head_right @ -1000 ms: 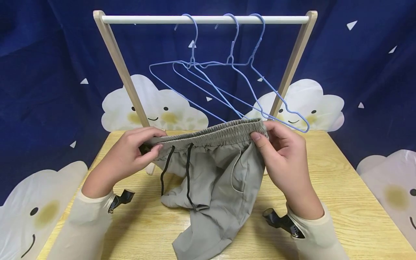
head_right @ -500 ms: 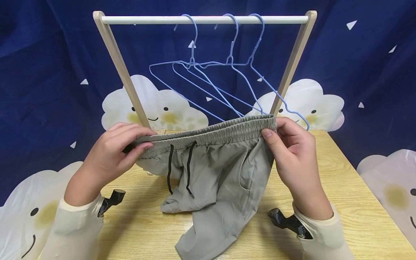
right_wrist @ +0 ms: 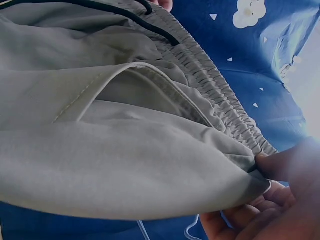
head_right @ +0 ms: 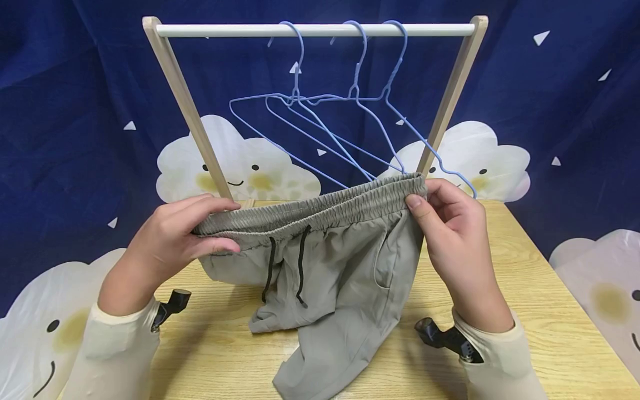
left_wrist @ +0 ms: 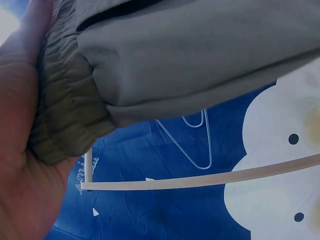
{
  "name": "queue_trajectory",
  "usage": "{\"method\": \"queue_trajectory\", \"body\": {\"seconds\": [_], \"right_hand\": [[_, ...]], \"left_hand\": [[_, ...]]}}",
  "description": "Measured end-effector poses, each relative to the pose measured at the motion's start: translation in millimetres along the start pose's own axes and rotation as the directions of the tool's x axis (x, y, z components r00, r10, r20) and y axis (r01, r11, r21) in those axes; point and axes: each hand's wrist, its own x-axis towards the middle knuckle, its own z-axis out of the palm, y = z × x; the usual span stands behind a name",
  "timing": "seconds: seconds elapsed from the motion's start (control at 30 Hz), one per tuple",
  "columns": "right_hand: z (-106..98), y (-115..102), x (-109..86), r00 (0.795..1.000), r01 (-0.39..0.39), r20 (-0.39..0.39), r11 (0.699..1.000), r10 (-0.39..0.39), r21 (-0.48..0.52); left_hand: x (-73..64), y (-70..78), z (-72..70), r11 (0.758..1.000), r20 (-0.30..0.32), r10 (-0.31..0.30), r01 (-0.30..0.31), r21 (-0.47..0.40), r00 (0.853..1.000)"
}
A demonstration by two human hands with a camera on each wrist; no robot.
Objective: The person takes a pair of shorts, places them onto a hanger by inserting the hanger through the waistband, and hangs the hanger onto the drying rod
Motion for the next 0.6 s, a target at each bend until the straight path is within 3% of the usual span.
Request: {"method": "queue_trajectory", "body": {"seconds": [0.17,0.4,0.6], "right_hand": [[-2.9,1.9,2.2,1.000,-0.007,0.005,1.000,0.007,0.016],[-4.2,1.8,4.9,0.999,-0.030,0.021,0.998,0.029,0.051],[-5.9,1.6,5.6,0.998,-0.044,0.042,0.996,0.041,0.076]], "left_hand": [[-2.1,-1.5,-2.9,1.000,0.037,-0.010,0.011,-0.018,0.999],[-3.5,-1.6,-6.4,0.990,0.092,-0.080,0.089,-0.108,0.993],[-3.0,-3.8,-8.3,0.985,0.092,-0.066,0.079,-0.154,0.994]]}}
